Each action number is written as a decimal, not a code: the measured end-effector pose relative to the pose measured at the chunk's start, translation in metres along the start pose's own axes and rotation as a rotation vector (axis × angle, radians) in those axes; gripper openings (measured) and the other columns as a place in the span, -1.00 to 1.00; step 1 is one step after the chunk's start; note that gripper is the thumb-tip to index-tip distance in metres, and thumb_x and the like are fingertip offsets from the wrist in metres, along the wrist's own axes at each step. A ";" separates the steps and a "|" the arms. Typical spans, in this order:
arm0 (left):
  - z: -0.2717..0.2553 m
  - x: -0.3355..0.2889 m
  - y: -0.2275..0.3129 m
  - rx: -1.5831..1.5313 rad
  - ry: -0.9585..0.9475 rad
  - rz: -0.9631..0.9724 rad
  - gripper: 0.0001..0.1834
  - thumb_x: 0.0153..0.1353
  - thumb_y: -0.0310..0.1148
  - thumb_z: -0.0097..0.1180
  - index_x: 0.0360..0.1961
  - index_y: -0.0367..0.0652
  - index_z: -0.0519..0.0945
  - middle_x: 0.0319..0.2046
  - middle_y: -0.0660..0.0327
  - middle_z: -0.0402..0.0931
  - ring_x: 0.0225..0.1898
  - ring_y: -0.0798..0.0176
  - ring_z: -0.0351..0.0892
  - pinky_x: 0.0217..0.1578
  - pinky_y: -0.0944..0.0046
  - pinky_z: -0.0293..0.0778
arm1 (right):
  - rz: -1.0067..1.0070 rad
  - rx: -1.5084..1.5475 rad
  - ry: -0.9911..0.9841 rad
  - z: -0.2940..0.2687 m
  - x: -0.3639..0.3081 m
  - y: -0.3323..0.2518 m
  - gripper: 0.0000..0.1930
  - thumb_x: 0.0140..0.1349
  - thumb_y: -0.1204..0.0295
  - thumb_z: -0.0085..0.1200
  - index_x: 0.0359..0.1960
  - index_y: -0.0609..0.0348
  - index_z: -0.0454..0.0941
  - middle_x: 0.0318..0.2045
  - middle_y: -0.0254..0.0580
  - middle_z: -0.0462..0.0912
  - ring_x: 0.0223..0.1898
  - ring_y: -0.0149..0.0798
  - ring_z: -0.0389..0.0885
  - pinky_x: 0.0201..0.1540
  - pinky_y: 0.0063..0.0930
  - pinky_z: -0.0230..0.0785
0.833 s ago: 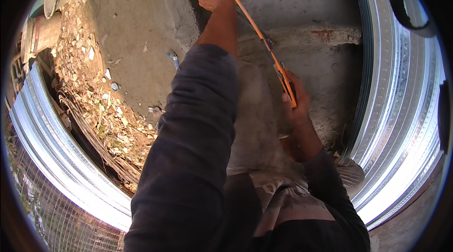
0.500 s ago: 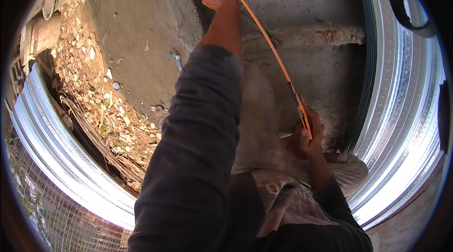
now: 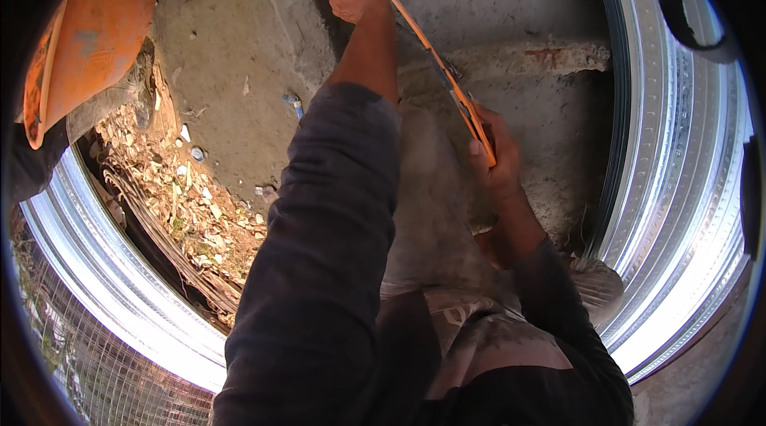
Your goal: The person uses a handsaw to cut a length of rebar over a concrete ledge.
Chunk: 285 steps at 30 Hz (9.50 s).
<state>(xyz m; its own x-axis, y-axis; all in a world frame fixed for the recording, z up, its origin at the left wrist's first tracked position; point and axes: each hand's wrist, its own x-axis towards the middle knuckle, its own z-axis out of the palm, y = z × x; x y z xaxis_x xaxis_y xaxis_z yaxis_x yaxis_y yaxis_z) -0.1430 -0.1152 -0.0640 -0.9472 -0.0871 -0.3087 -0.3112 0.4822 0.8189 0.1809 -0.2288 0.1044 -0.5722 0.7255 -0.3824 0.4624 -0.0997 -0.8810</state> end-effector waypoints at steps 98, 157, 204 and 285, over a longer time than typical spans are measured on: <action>-0.020 -0.016 0.027 0.454 -0.145 -0.166 -0.29 0.61 0.03 -0.48 -0.05 -0.47 0.55 -0.11 -0.18 0.63 -0.16 -0.14 0.74 -0.25 -0.02 0.81 | 0.033 -0.126 0.034 -0.023 -0.079 0.005 -0.34 0.19 0.14 0.29 0.26 0.26 0.47 -0.40 -0.05 0.63 -0.49 -0.18 0.59 -0.29 -0.30 0.54; -0.002 -0.020 0.013 0.231 -0.033 0.006 -0.24 0.62 0.00 -0.54 -0.20 -0.49 0.58 -0.26 -0.24 0.63 -0.14 -0.32 0.69 -0.17 -0.15 0.76 | 0.043 -0.108 -0.015 -0.010 0.012 0.002 -0.39 0.32 0.13 0.16 0.29 0.25 0.39 -0.20 0.01 0.71 -0.41 -0.18 0.68 -0.26 -0.33 0.53; -0.034 -0.009 -0.013 -0.241 -0.251 -0.298 -0.38 0.58 0.13 -0.36 0.27 -0.12 0.47 -0.03 0.03 0.61 -0.28 -0.07 0.57 -0.22 -0.15 0.52 | 0.063 0.092 0.136 -0.026 -0.084 0.007 -0.38 0.47 -0.05 -0.05 0.16 0.35 0.50 -0.55 -0.50 0.37 -0.51 -0.60 0.29 -0.44 -0.60 0.12; 0.001 0.020 -0.013 0.004 -0.084 -0.317 -0.11 0.54 0.23 -0.43 -0.10 -0.52 0.62 -0.13 -0.26 0.66 -0.09 -0.28 0.69 -0.11 -0.15 0.65 | 0.023 -0.034 -0.017 -0.028 -0.008 -0.013 -0.44 0.43 0.13 0.05 0.27 0.33 0.41 -0.40 -0.15 0.62 -0.43 -0.40 0.51 -0.33 -0.41 0.38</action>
<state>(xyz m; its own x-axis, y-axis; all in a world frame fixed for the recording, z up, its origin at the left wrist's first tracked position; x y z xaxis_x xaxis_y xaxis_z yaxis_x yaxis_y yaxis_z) -0.1573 -0.1223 -0.0815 -0.7936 -0.1607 -0.5869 -0.5888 0.4460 0.6741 0.1983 -0.2145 0.1266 -0.5724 0.7118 -0.4070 0.4982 -0.0923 -0.8621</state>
